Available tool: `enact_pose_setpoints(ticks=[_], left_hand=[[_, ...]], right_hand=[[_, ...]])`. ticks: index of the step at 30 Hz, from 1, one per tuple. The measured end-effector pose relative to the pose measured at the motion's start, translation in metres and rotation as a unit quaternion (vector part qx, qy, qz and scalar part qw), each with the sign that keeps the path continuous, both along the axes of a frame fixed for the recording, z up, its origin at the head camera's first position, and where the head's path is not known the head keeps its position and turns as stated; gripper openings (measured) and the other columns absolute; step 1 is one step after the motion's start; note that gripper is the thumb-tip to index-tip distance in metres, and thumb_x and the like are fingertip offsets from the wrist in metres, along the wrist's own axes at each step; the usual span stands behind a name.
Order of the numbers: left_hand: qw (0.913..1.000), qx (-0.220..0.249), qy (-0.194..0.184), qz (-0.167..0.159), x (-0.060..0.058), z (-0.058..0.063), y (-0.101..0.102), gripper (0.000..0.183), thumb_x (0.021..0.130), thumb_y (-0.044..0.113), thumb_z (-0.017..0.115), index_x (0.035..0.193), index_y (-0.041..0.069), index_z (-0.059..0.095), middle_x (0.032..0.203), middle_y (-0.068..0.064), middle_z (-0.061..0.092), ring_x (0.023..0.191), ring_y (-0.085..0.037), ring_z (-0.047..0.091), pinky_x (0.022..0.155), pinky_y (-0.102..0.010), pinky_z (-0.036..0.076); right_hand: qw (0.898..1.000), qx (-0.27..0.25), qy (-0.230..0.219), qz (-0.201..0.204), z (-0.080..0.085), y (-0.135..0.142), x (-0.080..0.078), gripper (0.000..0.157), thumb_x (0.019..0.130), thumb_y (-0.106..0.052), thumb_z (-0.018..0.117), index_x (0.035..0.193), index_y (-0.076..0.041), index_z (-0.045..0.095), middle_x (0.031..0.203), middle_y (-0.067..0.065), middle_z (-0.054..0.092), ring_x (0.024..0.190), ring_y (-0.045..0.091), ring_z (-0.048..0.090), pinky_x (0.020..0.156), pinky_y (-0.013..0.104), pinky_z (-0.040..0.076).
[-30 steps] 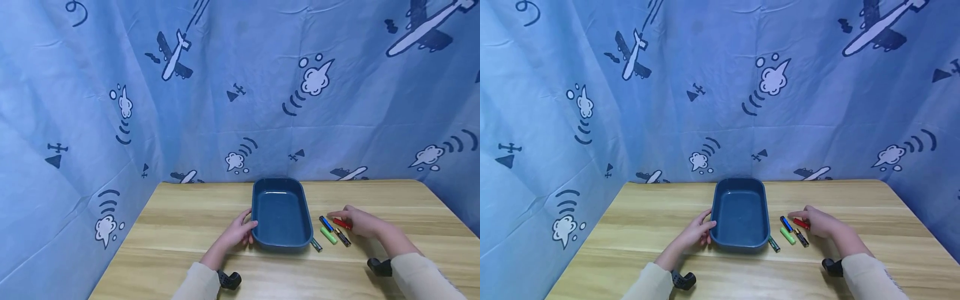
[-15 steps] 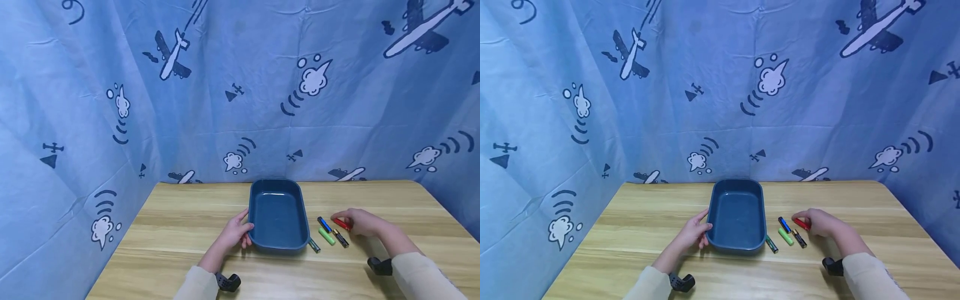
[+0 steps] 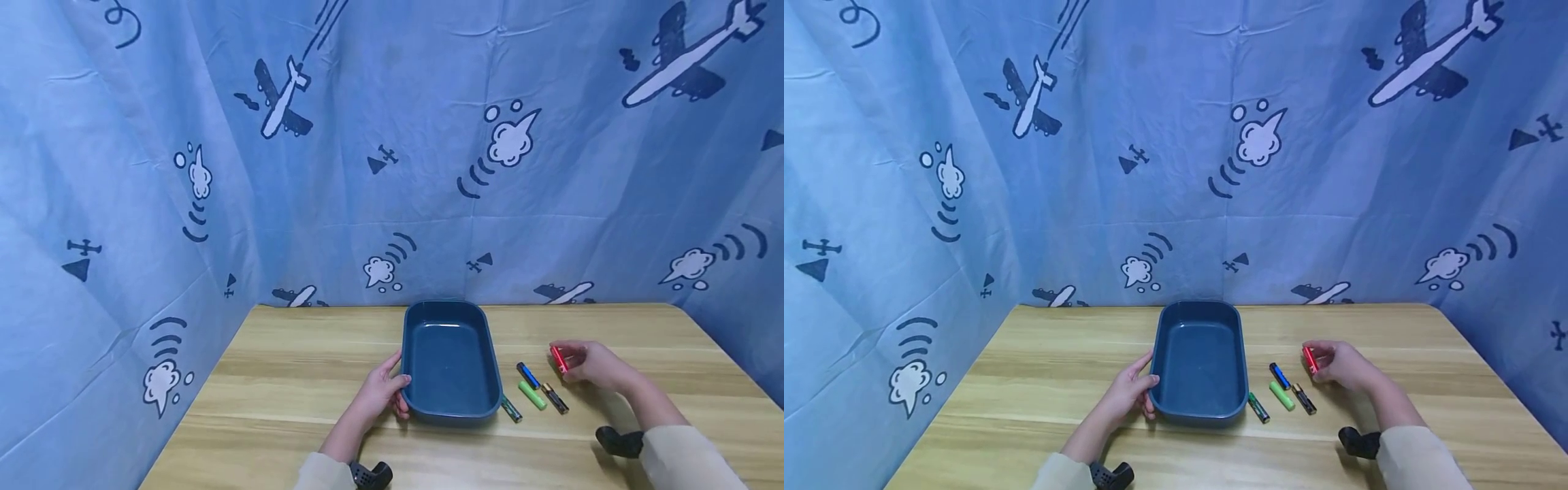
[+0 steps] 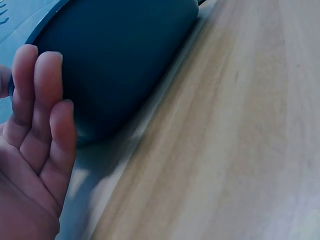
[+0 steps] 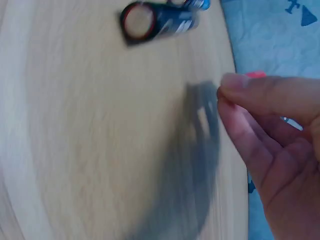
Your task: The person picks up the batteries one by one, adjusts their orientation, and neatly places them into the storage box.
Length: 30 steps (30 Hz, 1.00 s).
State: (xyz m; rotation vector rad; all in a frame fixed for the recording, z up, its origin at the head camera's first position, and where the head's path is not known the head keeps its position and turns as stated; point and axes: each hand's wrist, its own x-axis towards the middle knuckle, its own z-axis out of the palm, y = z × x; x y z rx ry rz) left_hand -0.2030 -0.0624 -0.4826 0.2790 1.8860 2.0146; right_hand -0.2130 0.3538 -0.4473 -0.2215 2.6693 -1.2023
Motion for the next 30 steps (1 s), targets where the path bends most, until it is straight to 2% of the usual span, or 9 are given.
enact_pose_setpoints(ticks=[3,6,11,16,22,28,30], left_hand=[[1.0000,0.000,0.002,-0.001,0.002,0.001,-0.002,0.063,0.092,0.015,0.053,0.147,0.012,0.023,0.053,-0.007,0.058,0.045,-0.017,0.060,0.054,-0.035,0.054],[1.0000,-0.003,0.001,0.000,0.003,0.002,-0.003,0.064,0.092,0.015,0.053,0.148,0.014,0.022,0.053,-0.007,0.058,0.046,-0.018,0.061,0.056,-0.037,0.055],[0.9999,0.006,-0.008,-0.002,0.005,0.002,-0.003,0.064,0.092,0.015,0.054,0.148,0.015,0.023,0.053,-0.008,0.058,0.047,-0.019,0.062,0.056,-0.038,0.055],[0.9995,0.027,-0.013,-0.008,0.003,-0.001,-0.001,0.065,0.091,0.017,0.056,0.148,0.017,0.023,0.053,-0.006,0.056,0.047,-0.018,0.061,0.057,-0.038,0.055],[0.9985,0.049,-0.020,-0.017,0.000,-0.007,-0.004,0.066,0.090,0.021,0.059,0.147,0.020,0.025,0.054,-0.005,0.057,0.049,-0.017,0.061,0.061,-0.042,0.055],[0.9986,0.047,-0.022,-0.010,0.000,-0.010,-0.007,0.064,0.091,0.023,0.059,0.147,0.021,0.027,0.059,-0.006,0.060,0.052,-0.016,0.061,0.065,-0.045,0.054],[0.9986,0.047,-0.023,-0.007,0.000,-0.009,-0.007,0.065,0.090,0.024,0.060,0.146,0.021,0.028,0.059,-0.006,0.060,0.053,-0.016,0.061,0.065,-0.045,0.054]], right_hand=[[0.998,-0.043,-0.004,-0.034,0.002,-0.002,0.000,0.070,0.070,0.001,0.074,0.129,0.016,0.039,0.108,0.027,0.058,0.093,0.030,0.059,0.073,0.031,0.052],[0.994,-0.089,-0.009,-0.055,0.005,-0.005,0.001,0.072,0.073,-0.002,0.074,0.131,0.016,0.035,0.118,0.030,0.054,0.095,0.024,0.061,0.074,0.027,0.052],[0.984,-0.166,-0.022,-0.053,0.010,-0.007,0.001,0.076,0.076,-0.001,0.071,0.136,0.015,0.027,0.131,0.031,0.043,0.098,0.012,0.061,0.080,0.026,0.051],[0.977,-0.199,-0.032,-0.066,0.012,-0.007,0.000,0.078,0.078,-0.003,0.070,0.139,0.013,0.024,0.132,0.029,0.043,0.095,0.002,0.060,0.081,0.026,0.050],[0.974,-0.214,-0.034,-0.061,0.014,-0.014,-0.002,0.076,0.081,-0.005,0.068,0.140,0.011,0.023,0.130,0.024,0.048,0.096,0.005,0.060,0.081,0.023,0.049],[0.968,-0.240,-0.047,-0.050,0.021,-0.028,-0.006,0.075,0.081,-0.001,0.067,0.140,0.010,0.022,0.130,0.026,0.047,0.103,0.019,0.061,0.085,0.029,0.049],[0.968,-0.243,-0.047,-0.048,0.024,-0.031,-0.007,0.077,0.080,-0.002,0.068,0.140,0.011,0.022,0.129,0.025,0.049,0.103,0.019,0.061,0.085,0.029,0.049]])
